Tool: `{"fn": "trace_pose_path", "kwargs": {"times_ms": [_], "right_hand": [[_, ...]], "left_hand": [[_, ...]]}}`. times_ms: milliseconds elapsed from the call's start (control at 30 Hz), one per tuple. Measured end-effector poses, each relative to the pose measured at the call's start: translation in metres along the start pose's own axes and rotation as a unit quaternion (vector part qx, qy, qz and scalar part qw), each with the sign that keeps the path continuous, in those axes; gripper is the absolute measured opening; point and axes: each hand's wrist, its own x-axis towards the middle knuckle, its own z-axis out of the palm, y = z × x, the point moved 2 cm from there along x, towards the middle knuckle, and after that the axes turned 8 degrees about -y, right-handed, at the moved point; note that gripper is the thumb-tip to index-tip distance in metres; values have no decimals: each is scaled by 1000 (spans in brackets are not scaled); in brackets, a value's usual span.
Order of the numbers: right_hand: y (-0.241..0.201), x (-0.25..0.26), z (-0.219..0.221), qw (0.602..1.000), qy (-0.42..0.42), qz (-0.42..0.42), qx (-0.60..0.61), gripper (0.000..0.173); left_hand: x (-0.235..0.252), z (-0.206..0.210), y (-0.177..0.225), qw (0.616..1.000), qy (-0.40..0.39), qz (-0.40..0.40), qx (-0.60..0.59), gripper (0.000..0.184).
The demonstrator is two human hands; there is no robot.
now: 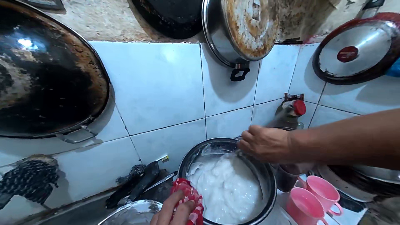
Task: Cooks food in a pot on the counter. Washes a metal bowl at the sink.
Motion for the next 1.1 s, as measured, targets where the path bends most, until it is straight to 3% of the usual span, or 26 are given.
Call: {"fn": "trace_pose_path", "kwargs": {"times_ms": [133, 267, 433, 567, 633, 833, 967, 1100], "right_hand": [[-15, -35, -24, 990, -128, 17, 58, 11], [-16, -38, -47, 959, -233, 21, 157, 13], [-4, -33, -41, 911, -188, 99, 354, 27], [13, -37, -40, 957, -61, 170, 229, 22], [8, -33, -41, 970, -38, 175, 164, 31], [-34, 0, -28, 956, -177, 39, 229, 38], [-17, 11, -15, 969, -159, 99, 161, 27], [6, -19, -49, 984, -94, 141, 53, 14]], "left_hand": [[-1, 2, -1, 1000, 22, 18, 0, 26], [-1, 4, -4, 999, 40, 36, -3, 24], [-1, 5, -6, 998, 49, 46, -6, 24], [-1, 4, -6, 998, 37, 42, -2, 24], [0, 2, -4, 999, 30, 38, 2, 24], [-1, 0, -3, 999, 19, 24, 12, 24], [-1, -2, -3, 999, 7, 31, 8, 24], [-1, 2, -6, 999, 36, 39, -3, 23]]}}
